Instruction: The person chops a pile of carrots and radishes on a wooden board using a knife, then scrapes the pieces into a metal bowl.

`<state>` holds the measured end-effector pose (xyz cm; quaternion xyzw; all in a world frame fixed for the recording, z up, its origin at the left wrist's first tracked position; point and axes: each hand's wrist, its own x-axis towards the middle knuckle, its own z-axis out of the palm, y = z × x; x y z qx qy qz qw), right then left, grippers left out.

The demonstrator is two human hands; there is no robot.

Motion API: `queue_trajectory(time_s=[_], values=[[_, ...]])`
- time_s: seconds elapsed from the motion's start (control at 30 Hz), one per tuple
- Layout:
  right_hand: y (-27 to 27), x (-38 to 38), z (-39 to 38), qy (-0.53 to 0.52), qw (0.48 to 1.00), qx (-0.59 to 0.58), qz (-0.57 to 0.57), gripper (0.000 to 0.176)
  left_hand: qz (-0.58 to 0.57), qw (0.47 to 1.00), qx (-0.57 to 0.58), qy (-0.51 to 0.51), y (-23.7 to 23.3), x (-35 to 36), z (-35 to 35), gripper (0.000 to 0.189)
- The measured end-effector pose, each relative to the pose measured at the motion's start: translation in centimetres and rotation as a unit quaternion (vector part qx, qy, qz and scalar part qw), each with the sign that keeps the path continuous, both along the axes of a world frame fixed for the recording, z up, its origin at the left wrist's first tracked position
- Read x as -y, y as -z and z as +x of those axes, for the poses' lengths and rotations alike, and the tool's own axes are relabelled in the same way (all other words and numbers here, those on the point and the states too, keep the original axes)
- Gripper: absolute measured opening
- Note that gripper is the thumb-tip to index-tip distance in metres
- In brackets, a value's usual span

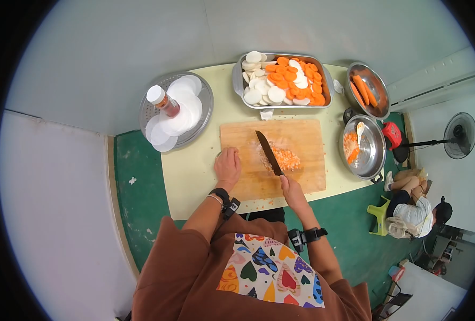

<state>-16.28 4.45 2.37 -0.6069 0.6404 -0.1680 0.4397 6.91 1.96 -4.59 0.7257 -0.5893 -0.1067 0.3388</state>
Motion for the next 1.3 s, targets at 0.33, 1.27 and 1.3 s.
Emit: queue_trajectory(time_s=[0.33,1.27,1.3], values=[[0.8,-0.6,1.2,-0.014,0.999,-0.036,0.005,0.042,0.005,1.0,0.003,-0.003,0.2,0.0,0.0,0.006],[0.3,-1.0,3.5,-0.021,0.999,-0.035,-0.015,0.039,0.008,1.0,0.005,-0.005,0.7,-0.1,-0.2,0.006],[-0.6,-0.8,3.2,-0.021,0.999,-0.034,-0.015,0.039,0.008,1.0,0.006,-0.005,0.7,0.0,-0.1,0.006]])
